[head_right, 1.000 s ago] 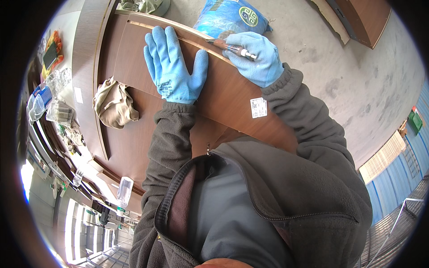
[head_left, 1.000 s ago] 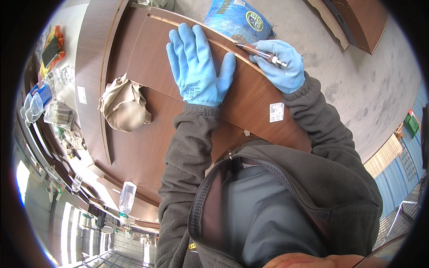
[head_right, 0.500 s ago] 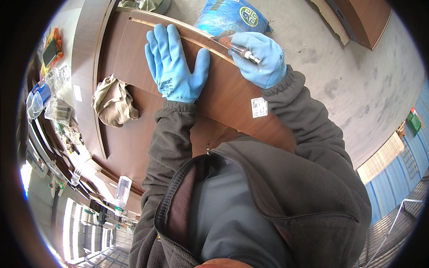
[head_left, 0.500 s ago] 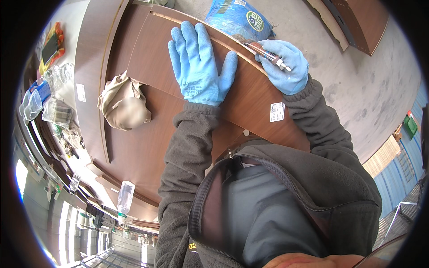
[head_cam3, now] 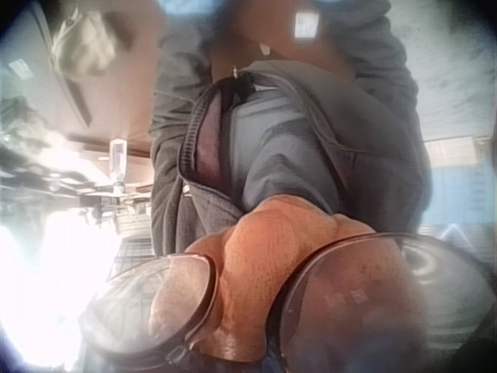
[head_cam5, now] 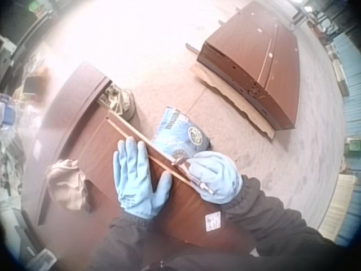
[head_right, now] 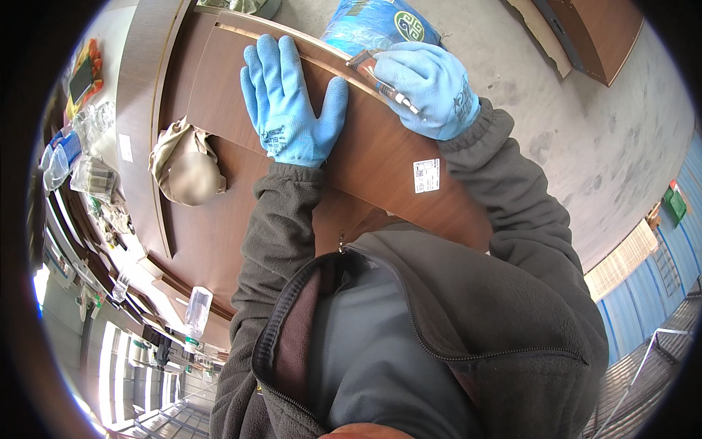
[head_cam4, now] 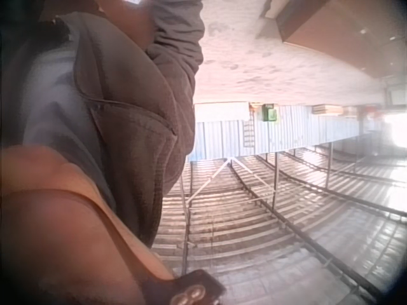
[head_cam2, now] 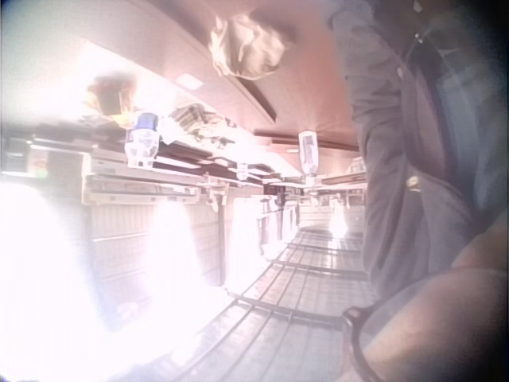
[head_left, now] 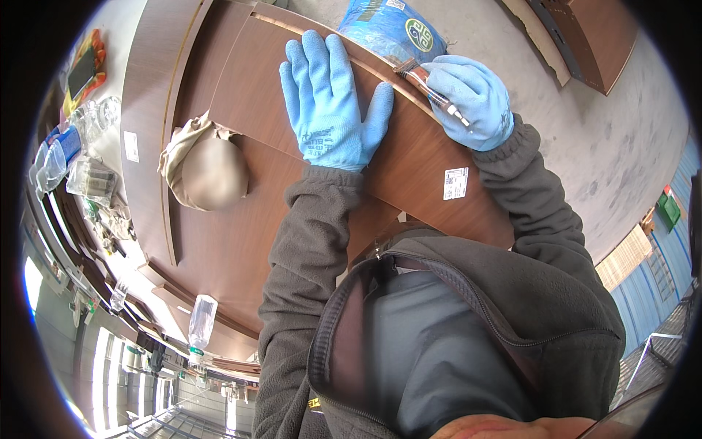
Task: The person applies adhesive to the edge of a wooden panel using a small tube, then presses a thin strip of edge banding onto the adhesive. They smooth the strip along the edge and later move the panel to stack it with other finished pieces.
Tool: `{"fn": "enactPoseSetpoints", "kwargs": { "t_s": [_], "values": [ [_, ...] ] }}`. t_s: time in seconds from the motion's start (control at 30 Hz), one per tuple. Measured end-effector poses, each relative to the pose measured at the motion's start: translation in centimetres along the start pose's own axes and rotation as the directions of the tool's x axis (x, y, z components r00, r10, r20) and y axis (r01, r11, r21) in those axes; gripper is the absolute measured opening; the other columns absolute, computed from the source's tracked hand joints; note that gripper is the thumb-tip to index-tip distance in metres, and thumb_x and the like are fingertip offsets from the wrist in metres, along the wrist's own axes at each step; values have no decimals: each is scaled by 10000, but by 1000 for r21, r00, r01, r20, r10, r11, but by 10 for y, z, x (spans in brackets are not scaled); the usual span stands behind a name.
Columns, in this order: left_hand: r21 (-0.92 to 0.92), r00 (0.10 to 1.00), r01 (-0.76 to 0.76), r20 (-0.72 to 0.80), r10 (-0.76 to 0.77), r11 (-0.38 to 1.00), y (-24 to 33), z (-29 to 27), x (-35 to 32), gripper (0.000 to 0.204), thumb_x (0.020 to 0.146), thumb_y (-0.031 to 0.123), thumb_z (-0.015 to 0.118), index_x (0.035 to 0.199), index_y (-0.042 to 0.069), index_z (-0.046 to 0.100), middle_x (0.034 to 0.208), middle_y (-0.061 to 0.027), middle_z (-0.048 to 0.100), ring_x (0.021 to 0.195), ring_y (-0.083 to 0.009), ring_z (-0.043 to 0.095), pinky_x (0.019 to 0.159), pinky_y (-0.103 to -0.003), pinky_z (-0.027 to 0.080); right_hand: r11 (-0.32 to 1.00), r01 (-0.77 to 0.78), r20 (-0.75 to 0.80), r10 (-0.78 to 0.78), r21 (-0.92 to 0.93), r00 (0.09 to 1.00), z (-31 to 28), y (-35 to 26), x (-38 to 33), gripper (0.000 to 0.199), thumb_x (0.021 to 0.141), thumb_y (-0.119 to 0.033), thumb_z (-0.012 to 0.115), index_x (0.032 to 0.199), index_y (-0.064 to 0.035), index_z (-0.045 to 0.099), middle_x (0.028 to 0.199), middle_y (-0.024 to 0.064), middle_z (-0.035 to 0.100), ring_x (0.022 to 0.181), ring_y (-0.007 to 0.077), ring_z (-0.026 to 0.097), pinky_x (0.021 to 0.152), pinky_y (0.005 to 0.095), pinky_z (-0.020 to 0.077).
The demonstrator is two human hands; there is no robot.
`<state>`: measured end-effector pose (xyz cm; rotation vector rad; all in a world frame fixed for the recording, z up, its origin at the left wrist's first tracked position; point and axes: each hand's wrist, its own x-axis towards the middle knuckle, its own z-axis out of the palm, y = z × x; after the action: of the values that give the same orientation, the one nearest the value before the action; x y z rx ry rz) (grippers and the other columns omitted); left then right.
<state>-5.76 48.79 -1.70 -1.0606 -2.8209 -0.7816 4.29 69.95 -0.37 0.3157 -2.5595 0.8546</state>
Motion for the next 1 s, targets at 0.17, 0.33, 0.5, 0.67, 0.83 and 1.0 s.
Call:
{"fn": "enactPoseSetpoints", "kwargs": {
  "t_s": [0.17,0.33,0.5,0.67,0.83,1.0],
  "values": [
    [-4,1000,-1,-4,1,1000,-1,0,0,886,905,514,693,1576,18,395,1630,-271,362,1551,-441,273,1278,-545,151,999,-16,37,17,-36,999,-1,1,-1,596,665,-43,859,1228,-102,674,1134,85,728,992,307,725,842,423,601],
    [-14,1000,7,-2,-7,1000,0,-1,-1,884,903,510,698,1575,20,397,1632,-267,363,1550,-439,276,1277,-545,154,999,9,-15,-10,-50,1000,2,2,-3,600,668,-35,849,1238,-103,672,1136,80,734,972,305,730,844,421,600],
    [-6,1000,1,-8,-2,1000,0,0,0,881,902,504,701,1575,23,400,1633,-266,363,1552,-437,276,1277,-544,156,999,25,2,-24,-30,1000,6,4,-1,545,685,20,818,1200,-65,661,1147,138,726,979,346,727,827,425,607],
    [-13,1000,1,-18,-1,1000,0,0,-1,881,900,500,704,1576,24,400,1634,-265,362,1552,-435,276,1277,-544,160,999,39,-24,-39,-25,999,10,7,3,541,689,17,815,1201,-61,656,1144,138,721,977,346,727,828,424,604],
    [-9,1000,4,30,-4,1000,0,-2,-1,908,921,521,673,1587,-9,357,1664,-269,298,1566,-449,225,1276,-571,152,999,-5,9,5,-48,1000,3,4,-2,537,688,-57,848,1194,-103,674,1109,71,727,955,301,730,847,413,601],
    [-1,999,3,34,-2,1000,0,-3,0,906,918,517,676,1587,-5,359,1663,-269,299,1563,-451,232,1275,-573,153,999,-17,2,17,-48,1000,-4,-1,-10,522,683,-72,854,1177,-101,689,1116,76,733,969,299,725,861,415,595]
  ]
}}
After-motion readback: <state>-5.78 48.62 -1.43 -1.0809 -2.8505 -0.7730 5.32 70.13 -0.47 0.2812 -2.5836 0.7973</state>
